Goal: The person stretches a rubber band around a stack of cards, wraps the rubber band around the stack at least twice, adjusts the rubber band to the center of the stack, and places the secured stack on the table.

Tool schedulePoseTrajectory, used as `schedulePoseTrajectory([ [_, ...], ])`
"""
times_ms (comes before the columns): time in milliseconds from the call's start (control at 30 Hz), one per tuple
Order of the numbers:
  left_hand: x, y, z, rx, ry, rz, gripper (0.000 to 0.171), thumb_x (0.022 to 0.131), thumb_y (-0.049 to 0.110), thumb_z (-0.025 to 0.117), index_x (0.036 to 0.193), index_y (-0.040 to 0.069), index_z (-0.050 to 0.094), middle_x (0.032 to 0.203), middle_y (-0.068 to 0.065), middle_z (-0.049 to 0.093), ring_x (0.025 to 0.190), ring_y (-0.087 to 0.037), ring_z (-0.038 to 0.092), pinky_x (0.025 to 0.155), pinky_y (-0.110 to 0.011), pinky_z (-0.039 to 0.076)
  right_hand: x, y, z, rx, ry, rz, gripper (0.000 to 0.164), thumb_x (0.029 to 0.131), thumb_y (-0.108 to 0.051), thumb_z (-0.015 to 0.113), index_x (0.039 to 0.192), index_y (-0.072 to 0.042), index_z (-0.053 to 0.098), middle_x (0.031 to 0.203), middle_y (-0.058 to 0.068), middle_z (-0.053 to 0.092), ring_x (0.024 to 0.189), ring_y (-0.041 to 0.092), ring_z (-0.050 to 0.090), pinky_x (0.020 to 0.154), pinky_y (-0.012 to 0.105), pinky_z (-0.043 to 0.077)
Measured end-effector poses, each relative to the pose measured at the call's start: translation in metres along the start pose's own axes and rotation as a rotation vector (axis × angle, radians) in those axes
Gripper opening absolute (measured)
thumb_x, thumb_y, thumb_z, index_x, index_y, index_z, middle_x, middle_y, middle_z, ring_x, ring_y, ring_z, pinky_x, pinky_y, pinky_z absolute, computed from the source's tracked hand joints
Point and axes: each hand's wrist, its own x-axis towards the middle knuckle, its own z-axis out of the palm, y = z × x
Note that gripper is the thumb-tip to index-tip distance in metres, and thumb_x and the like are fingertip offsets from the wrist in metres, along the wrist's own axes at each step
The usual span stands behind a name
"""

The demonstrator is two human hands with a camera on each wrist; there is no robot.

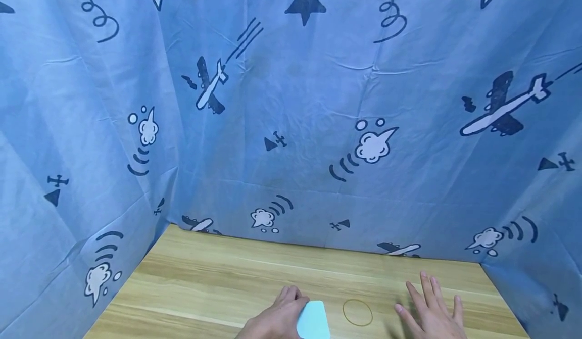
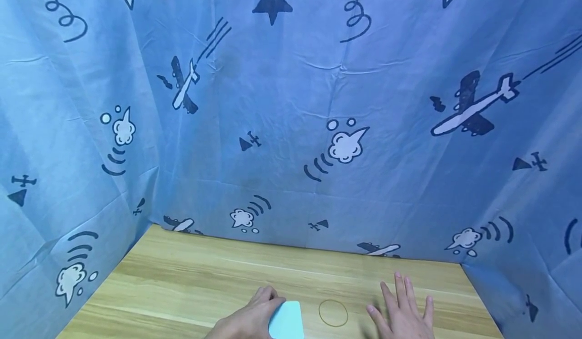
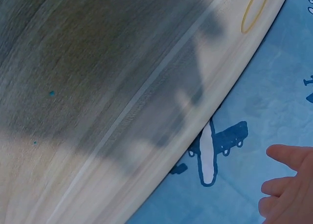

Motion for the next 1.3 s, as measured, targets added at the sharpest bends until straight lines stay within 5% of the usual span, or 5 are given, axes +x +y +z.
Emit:
schedulePoseTrajectory([
  [200,-0.002,-0.004,-0.001,0.137,0.083,0.059,0.091,0.069,0.054,0.086,0.14,0.006,0.055,0.111,0.007,0.043,0.102,-0.007,0.039,0.087,-0.024,0.043,0.002,0.001,0.002,-0.009,0.001,0.004,0.089,0.095,-0.067,0.048,0.142,0.008,0.046,0.157,0.036,0.014,0.146,0.052,-0.001,0.101,0.077,-0.017],
  [433,-0.007,-0.004,-0.008,-0.084,0.157,-0.007,0.082,0.07,0.032,0.085,0.142,0.008,0.054,0.124,0.009,0.053,0.105,-0.004,0.051,0.088,-0.025,0.048,0.001,-0.001,0.003,0.012,0.01,-0.006,0.088,0.095,-0.066,0.049,0.141,0.009,0.047,0.156,0.037,0.015,0.147,0.051,-0.003,0.101,0.075,-0.021],
  [733,-0.023,0.0,-0.027,-0.323,0.298,0.105,0.066,0.077,0.022,0.084,0.136,0.008,0.059,0.139,-0.002,0.052,0.113,-0.01,0.055,0.093,-0.03,0.051,0.001,-0.009,0.002,0.044,0.023,-0.05,0.082,0.096,-0.061,0.054,0.143,0.007,0.047,0.156,0.037,0.017,0.147,0.052,0.001,0.1,0.08,-0.012],
  [1000,-0.037,0.001,-0.042,-0.308,0.361,0.118,0.068,0.077,0.023,0.084,0.14,0.012,0.058,0.145,-0.002,0.049,0.127,-0.02,0.051,0.103,-0.037,0.046,0.004,-0.022,0.001,0.071,0.018,-0.075,0.08,0.095,-0.059,0.057,0.141,0.005,0.049,0.154,0.038,0.02,0.145,0.054,0.008,0.1,0.082,-0.003],
  [1300,-0.043,0.0,-0.048,-0.301,0.395,0.146,0.067,0.077,0.019,0.085,0.139,0.013,0.06,0.148,-0.001,0.049,0.131,-0.023,0.05,0.104,-0.042,0.046,0.024,-0.03,0.003,0.289,-0.059,-0.08,0.052,0.094,-0.036,0.07,0.127,0.003,0.063,0.127,0.027,0.061,0.113,0.044,0.06,0.092,0.06,0.048],
])
